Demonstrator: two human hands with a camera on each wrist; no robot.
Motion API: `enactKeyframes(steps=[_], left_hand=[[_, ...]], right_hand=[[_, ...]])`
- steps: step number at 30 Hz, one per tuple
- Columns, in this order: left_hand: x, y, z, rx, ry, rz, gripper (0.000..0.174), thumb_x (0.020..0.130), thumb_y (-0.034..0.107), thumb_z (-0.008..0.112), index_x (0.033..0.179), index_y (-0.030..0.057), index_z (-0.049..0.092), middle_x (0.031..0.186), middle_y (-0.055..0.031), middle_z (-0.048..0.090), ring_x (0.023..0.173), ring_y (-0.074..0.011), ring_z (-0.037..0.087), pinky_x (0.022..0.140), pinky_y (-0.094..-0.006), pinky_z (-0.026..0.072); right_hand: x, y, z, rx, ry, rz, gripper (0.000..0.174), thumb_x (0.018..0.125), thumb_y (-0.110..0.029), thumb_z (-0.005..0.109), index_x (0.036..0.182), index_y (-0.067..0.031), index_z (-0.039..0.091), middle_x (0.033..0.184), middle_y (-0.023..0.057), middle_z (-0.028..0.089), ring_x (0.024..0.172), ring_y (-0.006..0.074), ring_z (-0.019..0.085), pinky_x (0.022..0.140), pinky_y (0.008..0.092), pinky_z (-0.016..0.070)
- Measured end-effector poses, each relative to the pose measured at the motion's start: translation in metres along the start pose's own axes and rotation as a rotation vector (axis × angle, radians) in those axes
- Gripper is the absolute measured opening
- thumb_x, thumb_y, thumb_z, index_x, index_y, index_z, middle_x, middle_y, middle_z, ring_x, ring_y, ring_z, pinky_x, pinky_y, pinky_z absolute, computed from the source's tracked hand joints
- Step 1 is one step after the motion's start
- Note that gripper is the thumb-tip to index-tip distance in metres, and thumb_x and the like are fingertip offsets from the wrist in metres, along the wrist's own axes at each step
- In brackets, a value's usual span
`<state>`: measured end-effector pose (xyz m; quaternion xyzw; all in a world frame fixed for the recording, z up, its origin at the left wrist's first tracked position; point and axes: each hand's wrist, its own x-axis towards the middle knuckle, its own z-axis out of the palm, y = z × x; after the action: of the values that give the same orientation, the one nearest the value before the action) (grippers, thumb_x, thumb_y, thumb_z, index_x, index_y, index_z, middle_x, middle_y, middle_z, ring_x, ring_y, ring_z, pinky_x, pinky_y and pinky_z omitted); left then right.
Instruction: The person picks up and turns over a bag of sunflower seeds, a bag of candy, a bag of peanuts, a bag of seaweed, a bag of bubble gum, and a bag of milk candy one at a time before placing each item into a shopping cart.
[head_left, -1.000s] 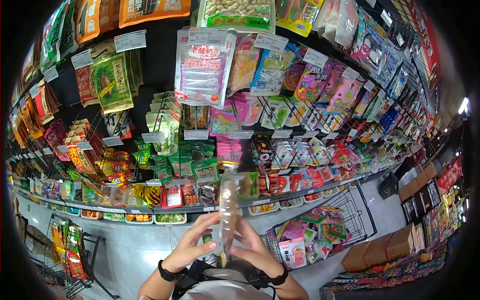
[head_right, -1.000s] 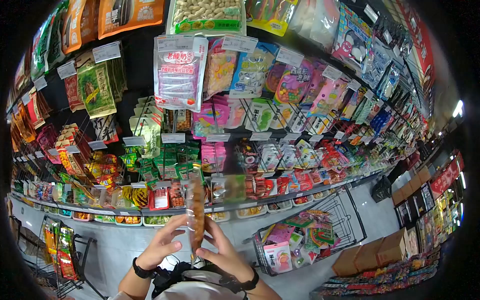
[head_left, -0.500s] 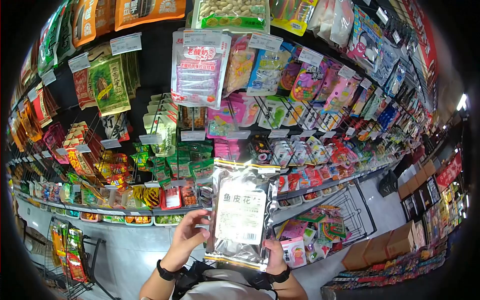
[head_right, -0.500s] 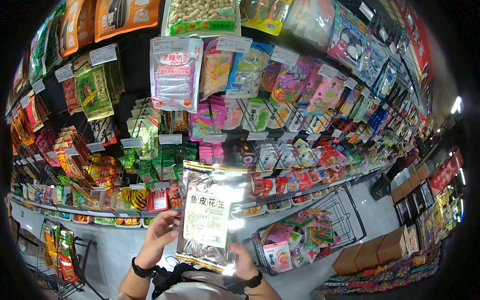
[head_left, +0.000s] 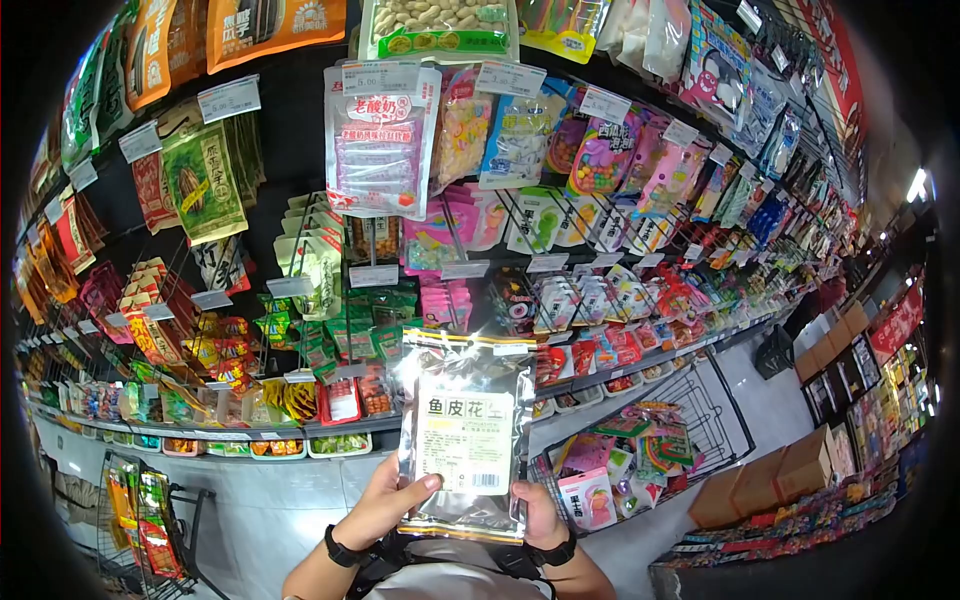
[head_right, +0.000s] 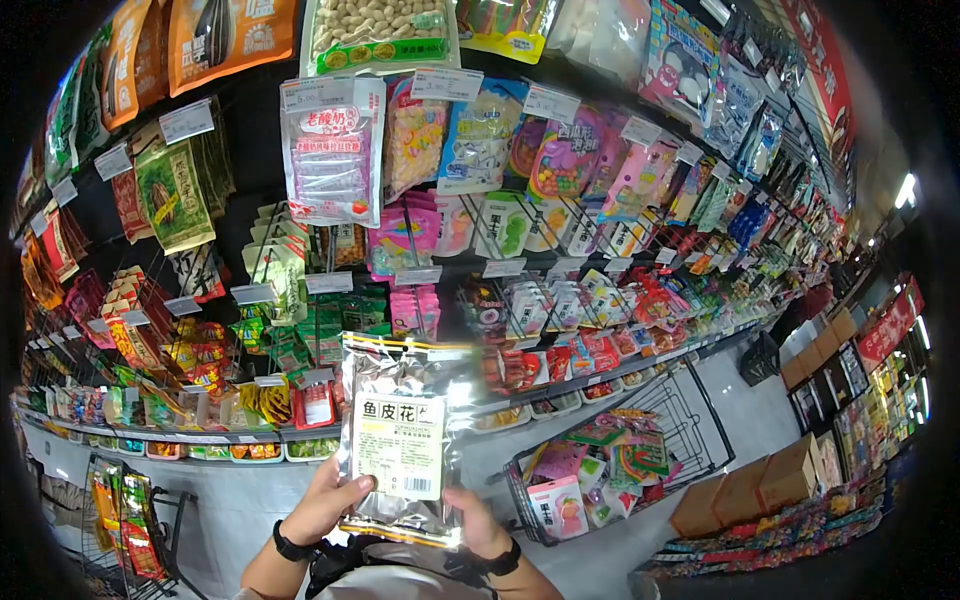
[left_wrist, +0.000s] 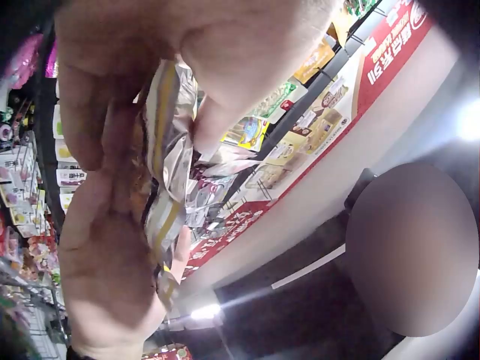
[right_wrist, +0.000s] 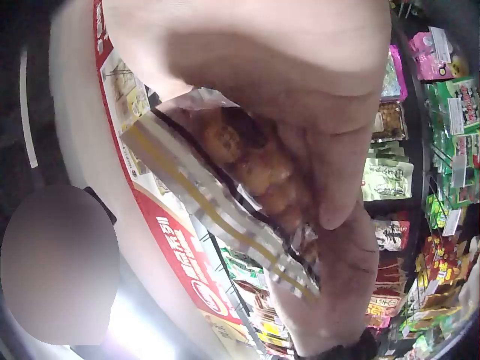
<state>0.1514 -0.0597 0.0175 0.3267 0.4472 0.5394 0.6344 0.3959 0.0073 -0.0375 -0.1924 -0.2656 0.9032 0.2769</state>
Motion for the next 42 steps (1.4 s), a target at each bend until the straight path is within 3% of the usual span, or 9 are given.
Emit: enactKeyframes(steps=[3, 7, 8, 10, 15, 18, 33, 39, 42], left_hand=[[-0.003, 0.009, 0.010, -0.021, 0.002, 0.072, 0.050, 0.097, 0.012, 0.068, 0.140, 0.0011, 0.046, 0.126, -0.0048, 0.064, 0.109, -0.0090, 0.059, 0.093, -0.0275, 0.0486], [-0.003, 0.010, 0.007, -0.010, -0.007, 0.060, 0.050, 0.096, 0.011, 0.069, 0.140, 0.0009, 0.047, 0.126, -0.0048, 0.064, 0.110, -0.0093, 0.059, 0.095, -0.0285, 0.0485], [-0.002, 0.011, 0.006, -0.011, -0.014, 0.060, 0.050, 0.096, 0.011, 0.069, 0.140, 0.0009, 0.047, 0.126, -0.0048, 0.064, 0.110, -0.0094, 0.059, 0.095, -0.0287, 0.0484], [-0.002, 0.012, 0.006, -0.017, -0.016, 0.058, 0.050, 0.096, 0.011, 0.069, 0.140, 0.0008, 0.047, 0.126, -0.0050, 0.064, 0.111, -0.0095, 0.059, 0.096, -0.0289, 0.0481], [-0.005, 0.016, 0.008, -0.033, -0.035, 0.075, 0.052, 0.096, 0.010, 0.068, 0.142, 0.0011, 0.044, 0.129, -0.0056, 0.062, 0.114, -0.0101, 0.057, 0.097, -0.0293, 0.0466], [-0.006, 0.012, 0.005, -0.046, -0.042, 0.079, 0.054, 0.097, 0.010, 0.067, 0.144, 0.0013, 0.042, 0.132, -0.0059, 0.060, 0.116, -0.0108, 0.056, 0.099, -0.0303, 0.0456], [-0.016, 0.015, -0.002, -0.046, -0.015, 0.017, 0.054, 0.098, 0.016, 0.062, 0.146, -0.0001, 0.042, 0.138, -0.0080, 0.058, 0.125, -0.0154, 0.053, 0.107, -0.0331, 0.0407], [-0.019, 0.008, -0.011, -0.050, -0.024, 0.061, 0.054, 0.100, 0.009, 0.061, 0.149, 0.0005, 0.039, 0.138, -0.0073, 0.058, 0.121, -0.0124, 0.055, 0.104, -0.0306, 0.0437], [-0.022, 0.009, -0.011, -0.084, 0.022, 0.078, 0.055, 0.099, 0.010, 0.063, 0.148, 0.0012, 0.041, 0.131, -0.0066, 0.062, 0.112, -0.0101, 0.058, 0.095, -0.0274, 0.0475]], right_hand=[[0.002, 0.001, 0.024, -0.178, 0.112, -0.088, 0.064, 0.099, -0.044, 0.052, 0.141, 0.0051, 0.051, 0.138, 0.0130, 0.060, 0.111, 0.0180, 0.061, 0.097, 0.0308, 0.0468], [0.007, 0.012, -0.007, -0.354, 0.049, -0.148, 0.071, 0.097, -0.054, 0.057, 0.144, -0.0006, 0.051, 0.135, 0.0054, 0.061, 0.089, 0.0048, 0.051, 0.069, 0.0209, 0.0381], [0.008, 0.012, -0.007, -0.359, 0.039, -0.149, 0.072, 0.096, -0.054, 0.058, 0.144, -0.0015, 0.050, 0.135, 0.0039, 0.062, 0.085, 0.0027, 0.047, 0.064, 0.0202, 0.0335], [0.009, 0.009, -0.002, -0.370, 0.043, -0.146, 0.073, 0.095, -0.053, 0.062, 0.146, -0.0021, 0.048, 0.136, 0.0037, 0.061, 0.086, 0.0025, 0.046, 0.063, 0.0203, 0.0335], [0.005, -0.010, 0.045, -0.215, 0.044, -0.114, 0.077, 0.094, -0.039, 0.069, 0.152, -0.0009, 0.036, 0.144, 0.0102, 0.053, 0.119, 0.0171, 0.055, 0.093, 0.0313, 0.0485], [0.006, -0.007, 0.037, -0.215, 0.076, -0.104, 0.077, 0.095, -0.032, 0.069, 0.153, -0.0008, 0.031, 0.147, 0.0132, 0.049, 0.135, 0.0257, 0.047, 0.110, 0.0407, 0.0404], [0.014, 0.000, 0.038, -0.165, 0.068, -0.051, 0.066, 0.099, -0.031, 0.063, 0.150, 0.0018, 0.038, 0.146, 0.0134, 0.051, 0.132, 0.0241, 0.050, 0.111, 0.0390, 0.0385], [0.015, 0.003, 0.038, -0.134, 0.049, 0.054, 0.064, 0.101, -0.031, 0.060, 0.150, 0.0033, 0.036, 0.148, 0.0149, 0.049, 0.133, 0.0251, 0.050, 0.112, 0.0396, 0.0379], [0.021, 0.000, 0.049, -0.178, 0.033, 0.045, 0.065, 0.101, -0.032, 0.059, 0.150, 0.0035, 0.036, 0.146, 0.0144, 0.051, 0.131, 0.0247, 0.051, 0.111, 0.0390, 0.0384]])
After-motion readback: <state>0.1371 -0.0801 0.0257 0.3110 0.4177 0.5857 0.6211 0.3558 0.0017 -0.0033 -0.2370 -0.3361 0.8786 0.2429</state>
